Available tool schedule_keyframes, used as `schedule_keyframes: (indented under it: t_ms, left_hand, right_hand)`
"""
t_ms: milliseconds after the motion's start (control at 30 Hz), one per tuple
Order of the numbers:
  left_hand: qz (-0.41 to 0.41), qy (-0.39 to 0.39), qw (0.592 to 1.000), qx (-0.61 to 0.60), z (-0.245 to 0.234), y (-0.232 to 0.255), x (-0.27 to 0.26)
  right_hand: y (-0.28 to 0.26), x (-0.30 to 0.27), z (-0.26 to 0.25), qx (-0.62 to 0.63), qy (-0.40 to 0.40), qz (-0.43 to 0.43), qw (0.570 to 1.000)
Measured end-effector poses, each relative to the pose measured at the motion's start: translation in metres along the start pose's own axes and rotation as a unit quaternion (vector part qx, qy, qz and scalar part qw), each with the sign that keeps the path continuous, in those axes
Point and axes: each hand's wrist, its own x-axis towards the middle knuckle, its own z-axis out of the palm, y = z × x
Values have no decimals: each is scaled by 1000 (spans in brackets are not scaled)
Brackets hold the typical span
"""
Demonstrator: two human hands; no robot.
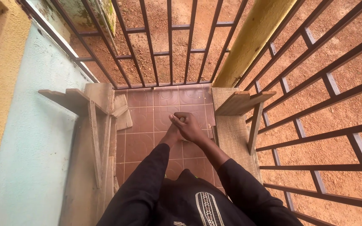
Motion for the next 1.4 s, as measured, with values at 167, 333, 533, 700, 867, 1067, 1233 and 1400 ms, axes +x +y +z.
schedule_keyframes:
  t_ms: [167,333,533,700,867,1067,1233,1400]
  left_hand:
    - [-65,34,997,25,-44,30,-26]
    - [-124,83,977,154,-75,44,-47]
    - [-119,117,974,155,-78,58,-56]
    - [-84,115,981,128,-53,63,-45]
    - [-69,105,990,67,-6,75,-23]
    - [-26,34,995,-90,56,-2,13]
    - [-39,-25,985,-169,83,-20,22]
    - [-60,-33,975,-212,67,22,8]
  right_hand:
    - [16,5,10,132,-40,15,990]
    - [26,15,23,228,-25,14,973]
    - [29,16,18,214,-8,14,977]
    - [30,0,3,158,46,21,986]
    - [0,-21,-29,61,82,44,994]
    - [-13,-39,-33,-63,104,1,993]
    - [-5,-46,-44,-109,69,5,992]
    - [14,-46,-52,-24,60,4,998]
